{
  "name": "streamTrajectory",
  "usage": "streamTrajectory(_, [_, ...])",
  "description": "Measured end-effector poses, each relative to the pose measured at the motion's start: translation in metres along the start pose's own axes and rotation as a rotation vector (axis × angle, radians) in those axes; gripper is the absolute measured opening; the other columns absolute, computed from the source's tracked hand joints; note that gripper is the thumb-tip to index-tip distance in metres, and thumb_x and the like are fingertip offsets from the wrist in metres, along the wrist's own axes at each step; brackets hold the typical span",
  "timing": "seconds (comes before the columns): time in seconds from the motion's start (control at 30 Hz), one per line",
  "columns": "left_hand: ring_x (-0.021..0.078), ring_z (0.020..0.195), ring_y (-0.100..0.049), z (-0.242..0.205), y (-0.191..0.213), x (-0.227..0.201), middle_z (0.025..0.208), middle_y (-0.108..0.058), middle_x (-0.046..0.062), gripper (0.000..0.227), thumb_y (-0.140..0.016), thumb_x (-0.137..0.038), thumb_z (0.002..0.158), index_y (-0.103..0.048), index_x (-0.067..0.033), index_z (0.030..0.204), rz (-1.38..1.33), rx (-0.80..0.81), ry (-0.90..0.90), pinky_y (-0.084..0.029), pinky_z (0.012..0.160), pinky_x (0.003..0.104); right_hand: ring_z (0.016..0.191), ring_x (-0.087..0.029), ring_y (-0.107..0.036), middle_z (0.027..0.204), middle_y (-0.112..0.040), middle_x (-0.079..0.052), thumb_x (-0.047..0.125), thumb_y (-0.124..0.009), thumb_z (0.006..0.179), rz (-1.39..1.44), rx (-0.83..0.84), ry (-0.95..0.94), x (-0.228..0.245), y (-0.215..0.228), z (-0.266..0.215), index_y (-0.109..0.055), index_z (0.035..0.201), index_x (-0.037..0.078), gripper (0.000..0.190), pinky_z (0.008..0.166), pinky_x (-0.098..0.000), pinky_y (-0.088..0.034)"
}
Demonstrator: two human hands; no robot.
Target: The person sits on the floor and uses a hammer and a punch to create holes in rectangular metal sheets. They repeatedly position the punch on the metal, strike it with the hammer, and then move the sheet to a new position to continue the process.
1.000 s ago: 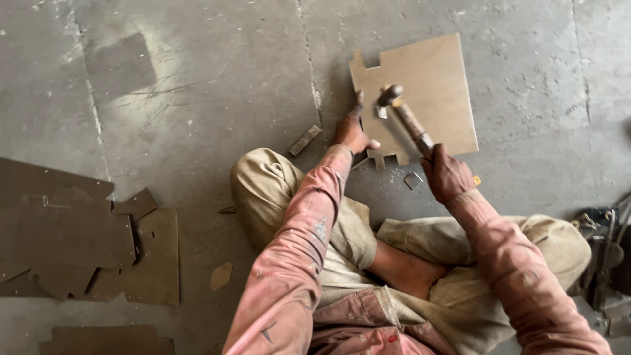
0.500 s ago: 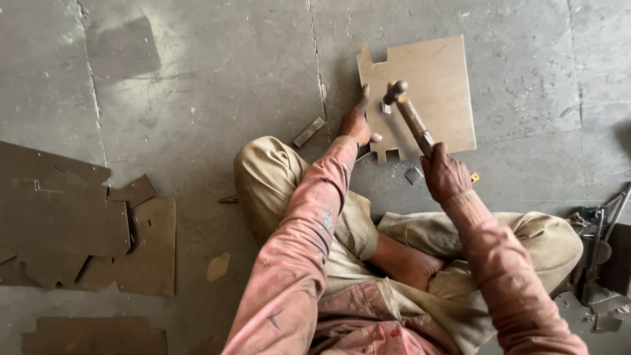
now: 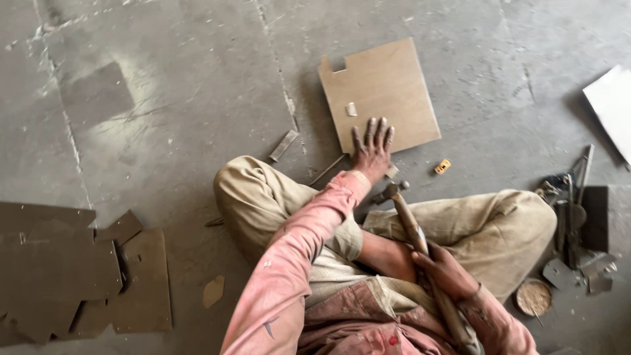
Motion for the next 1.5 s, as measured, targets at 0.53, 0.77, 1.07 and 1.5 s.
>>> streamTrajectory(0.53, [0.0281, 0.075, -0.072, -0.05, 0.058, 0.266, 0.093, -0.07, 0.018, 0.026, -0.045, -0.019, 0.111, -0.063, -0.0011, 0.11, -1.778, -0.982, 0.764, -0.058, 0.066, 0.035, 0.079, -0.025, -0.073, 0.093, -0.07, -0.013, 0.052, -0.049, 0.105, -1.169, -0.239, -0.067, 0.097, 0.036, 0.072, -0.062, 0.107, 0.006, 0.047, 0.065, -0.0405, -0.06])
streamTrajectory(0.77, [0.032, 0.096, -0.07, -0.029, -0.016, 0.269, 0.111, -0.068, 0.017, 0.023, -0.062, 0.008, 0.096, -0.063, 0.0044, 0.118, -2.429, -0.746, 0.615, -0.062, 0.089, 0.048, 0.15, -0.03, -0.035, 0.161, -0.042, -0.01, 0.033, -0.081, 0.079, -1.222, -0.498, 0.676, 0.254, -0.016, 0.205, -0.043, 0.151, 0.011, 0.084, 0.104, -0.0562, -0.042])
streamTrajectory(1.07, [0.0324, 0.087, -0.065, 0.005, -0.038, 0.227, 0.108, -0.061, 0.016, 0.017, -0.061, -0.01, 0.101, -0.058, 0.0033, 0.113, -2.294, -0.562, 0.843, -0.063, 0.075, 0.053, 0.122, -0.033, -0.046, 0.134, -0.048, -0.017, 0.068, -0.068, 0.087, -1.562, -0.505, 0.514, 0.219, 0.018, 0.286, -0.039, 0.149, 0.012, 0.088, 0.095, -0.0577, -0.038])
streamTrajectory(1.5, [0.0253, 0.059, -0.067, 0.012, -0.098, 0.221, 0.09, -0.068, 0.02, 0.018, -0.068, -0.005, 0.094, -0.063, 0.0091, 0.104, -1.901, -0.483, 0.999, -0.055, 0.051, 0.04, 0.153, -0.033, -0.031, 0.177, -0.022, -0.012, 0.018, -0.046, 0.112, -1.565, -0.719, 0.559, 0.158, 0.047, 0.216, -0.025, 0.173, 0.026, 0.064, 0.117, -0.0598, -0.034])
Point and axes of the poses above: each hand's wrist, its own z-axis towards the middle knuckle, its own y-axis out of the back of the hand, x = y × z, the point moved 9 cm from there along z, towards the middle knuckle
